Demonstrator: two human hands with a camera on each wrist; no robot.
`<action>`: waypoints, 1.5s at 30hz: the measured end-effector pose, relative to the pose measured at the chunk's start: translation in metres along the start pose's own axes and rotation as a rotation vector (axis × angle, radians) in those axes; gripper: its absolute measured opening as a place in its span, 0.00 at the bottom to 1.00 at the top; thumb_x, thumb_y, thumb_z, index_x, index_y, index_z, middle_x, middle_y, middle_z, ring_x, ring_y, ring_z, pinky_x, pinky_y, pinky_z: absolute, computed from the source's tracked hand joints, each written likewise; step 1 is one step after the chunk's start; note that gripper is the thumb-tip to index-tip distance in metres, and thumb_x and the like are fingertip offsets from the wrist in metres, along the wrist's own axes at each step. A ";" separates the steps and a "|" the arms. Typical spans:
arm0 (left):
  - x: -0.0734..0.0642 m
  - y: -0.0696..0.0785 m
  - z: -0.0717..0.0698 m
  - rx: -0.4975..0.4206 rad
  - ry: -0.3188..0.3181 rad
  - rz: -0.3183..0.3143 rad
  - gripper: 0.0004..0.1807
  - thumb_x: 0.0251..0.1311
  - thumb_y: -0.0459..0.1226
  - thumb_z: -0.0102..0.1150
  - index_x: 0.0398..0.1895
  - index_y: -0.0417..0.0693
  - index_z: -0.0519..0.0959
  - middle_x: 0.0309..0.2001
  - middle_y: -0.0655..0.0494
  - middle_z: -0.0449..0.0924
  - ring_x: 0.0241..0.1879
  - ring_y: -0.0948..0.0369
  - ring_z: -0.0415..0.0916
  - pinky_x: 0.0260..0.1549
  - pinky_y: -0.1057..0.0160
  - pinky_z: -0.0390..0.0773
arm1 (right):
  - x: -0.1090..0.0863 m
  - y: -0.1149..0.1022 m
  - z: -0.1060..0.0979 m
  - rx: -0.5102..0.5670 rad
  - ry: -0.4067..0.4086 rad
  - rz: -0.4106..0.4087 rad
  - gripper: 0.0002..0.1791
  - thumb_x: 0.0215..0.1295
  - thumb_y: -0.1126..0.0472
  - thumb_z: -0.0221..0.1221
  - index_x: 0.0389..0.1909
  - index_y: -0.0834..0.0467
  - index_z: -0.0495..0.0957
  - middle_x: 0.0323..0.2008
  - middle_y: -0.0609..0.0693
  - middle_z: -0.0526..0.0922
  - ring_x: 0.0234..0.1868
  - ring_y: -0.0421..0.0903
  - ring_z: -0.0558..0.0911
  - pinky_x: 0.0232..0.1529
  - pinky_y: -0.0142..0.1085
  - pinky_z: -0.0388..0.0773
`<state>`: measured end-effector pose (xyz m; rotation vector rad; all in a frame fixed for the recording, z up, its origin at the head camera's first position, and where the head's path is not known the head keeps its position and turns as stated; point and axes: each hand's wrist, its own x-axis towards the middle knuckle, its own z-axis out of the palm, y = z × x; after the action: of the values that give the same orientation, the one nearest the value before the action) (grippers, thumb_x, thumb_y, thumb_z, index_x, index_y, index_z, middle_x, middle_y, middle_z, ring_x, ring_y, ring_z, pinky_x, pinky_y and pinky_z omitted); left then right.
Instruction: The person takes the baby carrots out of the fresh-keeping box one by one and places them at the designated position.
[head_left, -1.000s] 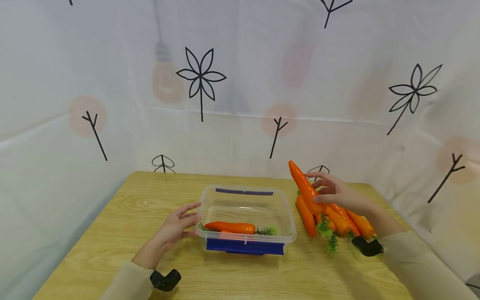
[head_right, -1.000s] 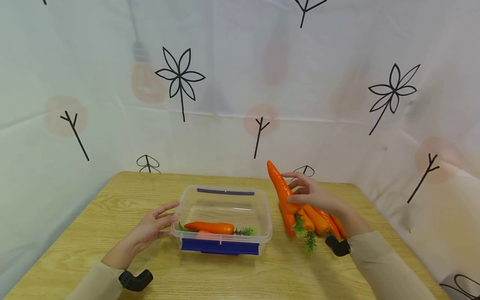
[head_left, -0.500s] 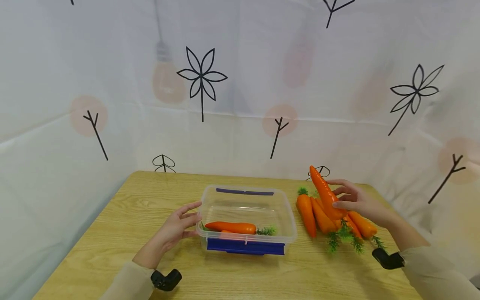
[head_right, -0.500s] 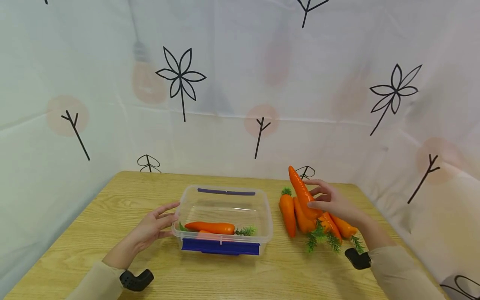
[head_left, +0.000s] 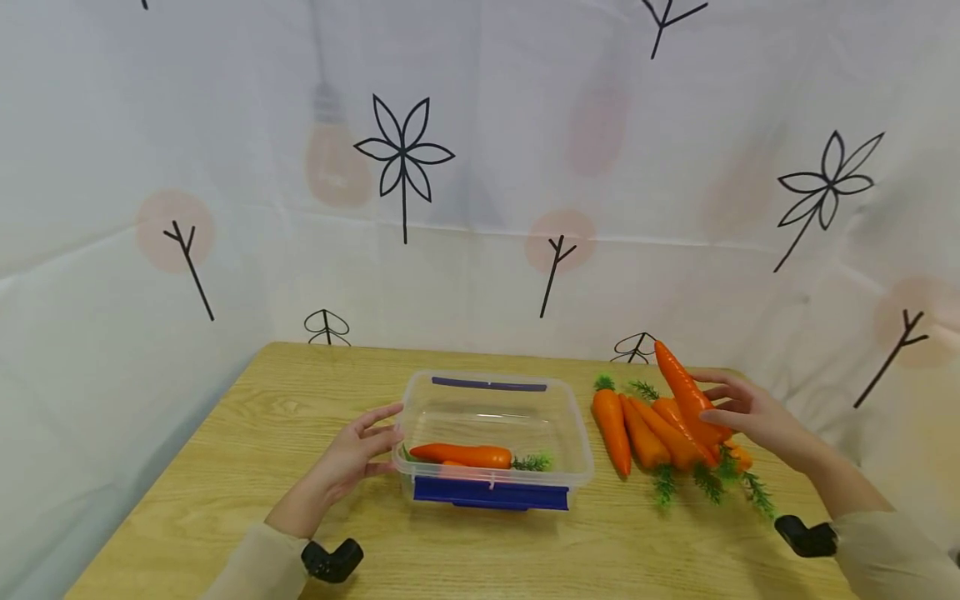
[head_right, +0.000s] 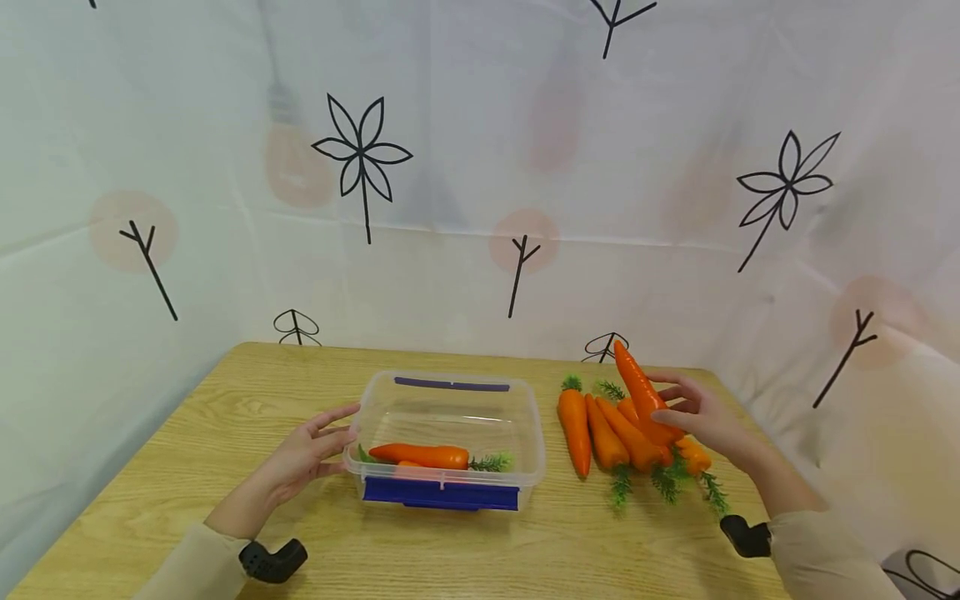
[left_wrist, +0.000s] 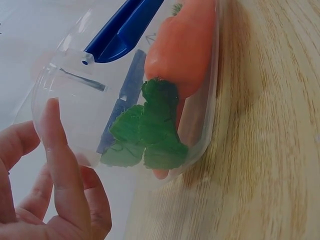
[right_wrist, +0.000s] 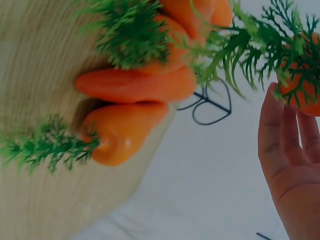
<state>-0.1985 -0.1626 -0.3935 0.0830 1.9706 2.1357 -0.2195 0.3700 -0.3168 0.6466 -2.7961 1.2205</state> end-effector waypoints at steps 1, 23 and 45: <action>0.000 0.000 0.000 0.001 0.001 0.000 0.32 0.62 0.38 0.58 0.68 0.44 0.60 0.57 0.39 0.68 0.47 0.51 0.74 0.35 0.63 0.80 | -0.002 0.002 -0.001 -0.006 0.009 0.010 0.28 0.67 0.63 0.55 0.67 0.58 0.59 0.53 0.63 0.68 0.44 0.31 0.75 0.34 0.38 0.79; 0.000 0.000 0.000 0.019 0.015 -0.005 0.30 0.64 0.36 0.55 0.68 0.43 0.60 0.57 0.38 0.68 0.49 0.48 0.73 0.36 0.61 0.80 | -0.027 0.052 -0.018 -0.157 0.057 0.156 0.29 0.67 0.59 0.56 0.64 0.67 0.60 0.53 0.72 0.67 0.41 0.30 0.74 0.34 0.42 0.77; 0.002 -0.001 0.000 0.014 -0.002 0.003 0.29 0.65 0.35 0.53 0.68 0.43 0.60 0.59 0.36 0.65 0.48 0.50 0.73 0.35 0.63 0.80 | -0.023 0.101 -0.018 -0.216 0.039 0.183 0.22 0.66 0.64 0.55 0.53 0.78 0.67 0.50 0.79 0.68 0.44 0.71 0.73 0.30 0.35 0.77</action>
<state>-0.2006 -0.1621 -0.3945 0.0904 1.9855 2.1236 -0.2393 0.4524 -0.3785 0.3560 -2.9501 0.9204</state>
